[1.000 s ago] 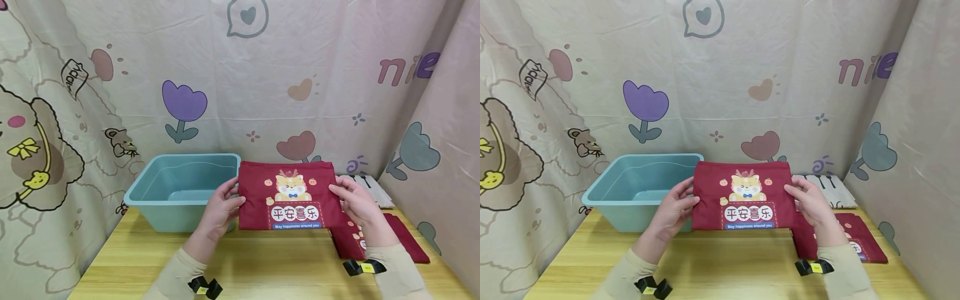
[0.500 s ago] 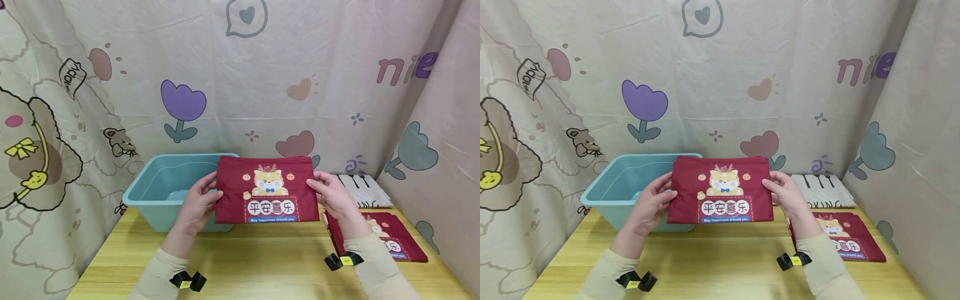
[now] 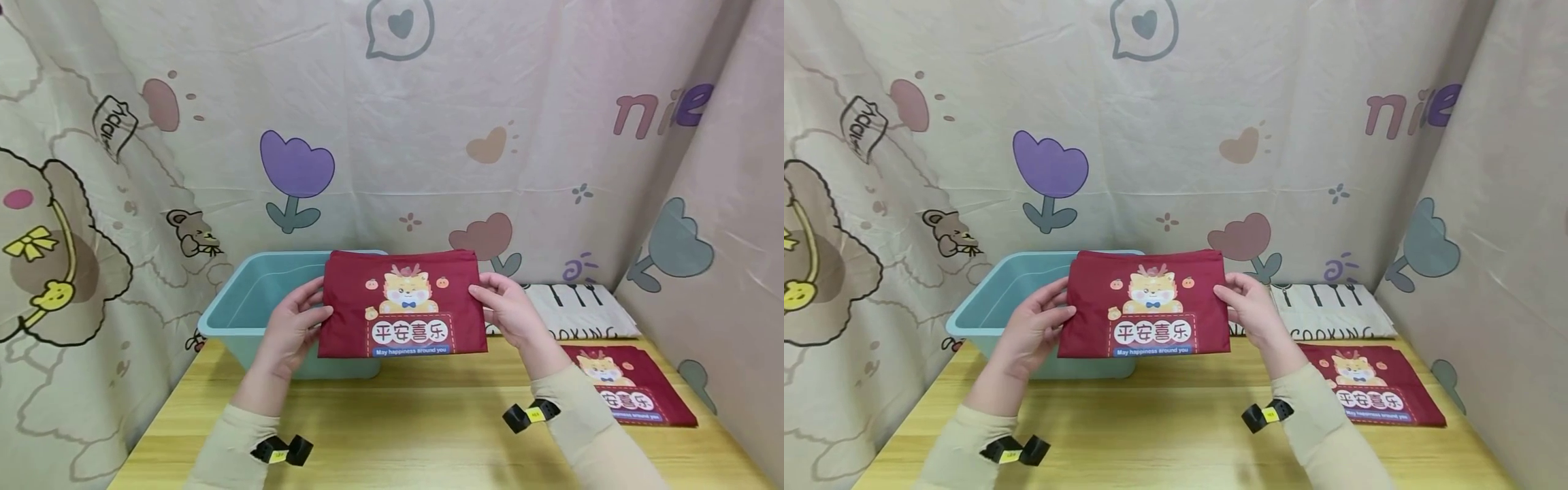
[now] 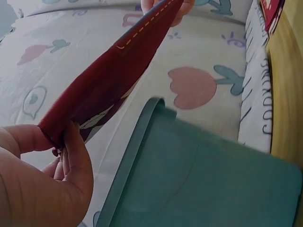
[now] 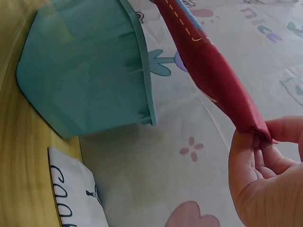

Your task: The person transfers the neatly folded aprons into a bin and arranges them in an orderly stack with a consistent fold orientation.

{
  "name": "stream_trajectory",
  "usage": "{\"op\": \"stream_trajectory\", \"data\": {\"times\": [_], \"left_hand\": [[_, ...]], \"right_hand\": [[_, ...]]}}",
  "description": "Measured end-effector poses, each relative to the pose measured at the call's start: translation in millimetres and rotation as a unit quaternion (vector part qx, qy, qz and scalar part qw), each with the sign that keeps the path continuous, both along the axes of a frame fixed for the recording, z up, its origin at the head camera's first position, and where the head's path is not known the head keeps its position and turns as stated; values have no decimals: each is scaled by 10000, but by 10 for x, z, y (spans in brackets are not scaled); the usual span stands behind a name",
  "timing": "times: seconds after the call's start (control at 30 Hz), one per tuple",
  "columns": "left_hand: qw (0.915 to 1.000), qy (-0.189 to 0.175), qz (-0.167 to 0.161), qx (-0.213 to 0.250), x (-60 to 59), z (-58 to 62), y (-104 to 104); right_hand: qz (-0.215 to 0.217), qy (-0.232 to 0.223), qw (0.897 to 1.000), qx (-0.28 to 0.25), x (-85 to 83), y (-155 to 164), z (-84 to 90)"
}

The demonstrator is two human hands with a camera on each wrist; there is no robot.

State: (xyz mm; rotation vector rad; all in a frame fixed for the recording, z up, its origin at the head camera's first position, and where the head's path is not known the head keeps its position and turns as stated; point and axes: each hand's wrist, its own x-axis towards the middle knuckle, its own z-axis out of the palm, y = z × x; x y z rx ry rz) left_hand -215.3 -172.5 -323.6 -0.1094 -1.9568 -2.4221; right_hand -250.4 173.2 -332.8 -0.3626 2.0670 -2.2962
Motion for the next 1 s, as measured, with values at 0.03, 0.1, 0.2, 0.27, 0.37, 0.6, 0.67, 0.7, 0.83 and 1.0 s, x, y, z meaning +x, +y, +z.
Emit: {"op": "stream_trajectory", "data": {"times": [0.03, 0.1, 0.2, 0.27, 0.37, 0.6, 0.67, 0.7, 0.83, 1.0], "left_hand": [[10000, -15, 31, -38, -3, 8, -30], [9999, -48, 110, -89, -9, 28, -88], [9997, -84, 185, -123, -26, 54, -167], [9997, -87, 207, -138, -41, 72, -213], [9996, -67, 216, -157, -72, 94, -276], [9994, 23, 256, -219, -145, 121, -437], [9993, 44, 280, -242, -167, 124, -480], [9992, 43, 296, -272, -176, 128, -500], [9991, 38, 308, -278, -214, 145, -586], [9994, 64, 281, -190, -246, 178, -712]], "right_hand": [[9, -9, 10000, 10, -10, -29, 2], [41, -32, 10000, 18, -30, -87, 7], [90, -36, 10000, 14, -64, -169, 19], [95, -46, 9999, -4, -90, -220, 25], [87, -62, 9999, -73, -120, -300, 40], [54, -154, 9997, -188, -174, -487, 84], [19, -165, 9998, -126, -197, -538, 101], [-4, -165, 9998, -78, -209, -562, 111], [-99, -197, 9997, 134, -263, -651, 146], [-67, -255, 9993, 250, -334, -765, 183]]}}
